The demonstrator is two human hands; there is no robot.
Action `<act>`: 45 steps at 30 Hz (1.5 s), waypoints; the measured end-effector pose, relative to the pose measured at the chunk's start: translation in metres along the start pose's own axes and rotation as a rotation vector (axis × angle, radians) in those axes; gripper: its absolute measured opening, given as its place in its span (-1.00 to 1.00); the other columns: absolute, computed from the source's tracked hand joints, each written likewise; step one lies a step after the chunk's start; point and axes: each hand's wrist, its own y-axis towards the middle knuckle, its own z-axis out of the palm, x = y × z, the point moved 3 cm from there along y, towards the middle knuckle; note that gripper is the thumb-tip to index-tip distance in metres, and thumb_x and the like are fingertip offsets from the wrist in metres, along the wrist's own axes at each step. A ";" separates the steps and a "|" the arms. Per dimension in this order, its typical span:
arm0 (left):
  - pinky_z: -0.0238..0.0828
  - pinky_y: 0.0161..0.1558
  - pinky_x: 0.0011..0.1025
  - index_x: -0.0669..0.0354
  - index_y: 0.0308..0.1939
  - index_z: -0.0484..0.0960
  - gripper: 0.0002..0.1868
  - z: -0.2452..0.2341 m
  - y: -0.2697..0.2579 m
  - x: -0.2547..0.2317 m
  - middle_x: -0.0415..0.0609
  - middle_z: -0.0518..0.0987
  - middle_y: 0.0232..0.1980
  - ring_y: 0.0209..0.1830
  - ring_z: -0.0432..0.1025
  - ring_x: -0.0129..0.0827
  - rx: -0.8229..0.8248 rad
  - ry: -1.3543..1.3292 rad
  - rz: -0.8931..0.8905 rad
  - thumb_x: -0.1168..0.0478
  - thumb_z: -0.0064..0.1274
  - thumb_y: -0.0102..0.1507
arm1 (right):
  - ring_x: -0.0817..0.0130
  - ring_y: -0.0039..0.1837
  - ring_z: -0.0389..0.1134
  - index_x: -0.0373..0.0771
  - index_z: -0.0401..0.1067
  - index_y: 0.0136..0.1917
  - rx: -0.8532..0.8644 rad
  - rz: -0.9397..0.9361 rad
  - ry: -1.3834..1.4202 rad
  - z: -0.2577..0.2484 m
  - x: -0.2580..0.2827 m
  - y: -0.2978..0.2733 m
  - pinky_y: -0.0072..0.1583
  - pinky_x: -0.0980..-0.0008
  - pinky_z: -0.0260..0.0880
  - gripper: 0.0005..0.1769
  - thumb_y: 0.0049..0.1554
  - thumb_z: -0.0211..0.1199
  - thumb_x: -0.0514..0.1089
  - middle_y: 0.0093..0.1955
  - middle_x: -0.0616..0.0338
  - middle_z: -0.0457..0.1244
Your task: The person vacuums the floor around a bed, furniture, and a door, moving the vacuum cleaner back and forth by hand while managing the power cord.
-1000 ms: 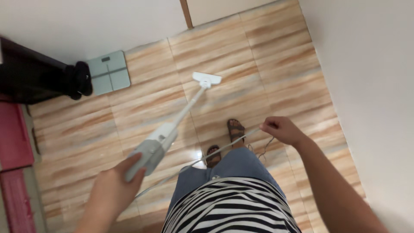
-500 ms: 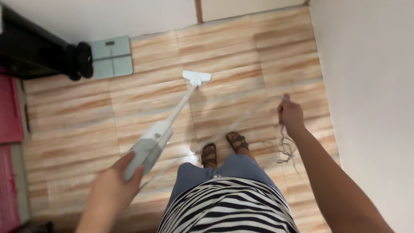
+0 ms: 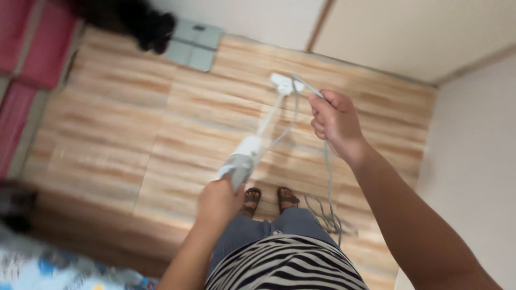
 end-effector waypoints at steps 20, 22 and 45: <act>0.54 -0.18 -0.01 0.22 -0.15 0.70 -0.53 0.004 -0.240 0.061 0.32 0.65 -0.39 -0.31 0.58 0.20 -0.220 -0.259 -0.808 -0.10 0.19 0.11 | 0.68 -0.29 0.06 -0.31 0.49 -0.19 0.550 -0.673 -0.665 0.186 -0.009 0.052 -0.24 0.52 0.04 -0.78 0.28 0.35 -0.18 -0.38 0.43 0.14; 0.55 -0.17 -0.02 0.23 -0.17 0.71 -0.55 0.010 -0.265 0.062 0.33 0.65 -0.38 -0.29 0.58 0.21 -0.226 -0.338 -0.904 -0.08 0.20 0.10 | 0.67 -0.29 0.05 -0.33 0.49 -0.18 0.591 -0.723 -0.683 0.202 -0.013 0.041 -0.25 0.51 0.03 -0.78 0.28 0.37 -0.18 -0.39 0.41 0.13; 0.49 0.00 -0.05 0.51 -0.09 0.60 -0.47 0.037 -0.080 0.137 0.47 0.61 -0.19 -0.09 0.54 0.27 -0.365 -0.666 -0.797 -0.01 0.17 0.19 | 0.66 -0.38 -0.03 -0.27 0.38 -0.33 0.630 -0.363 -0.920 0.186 -0.098 0.047 -0.35 0.44 -0.07 -0.65 0.23 0.32 -0.09 -0.48 0.44 0.03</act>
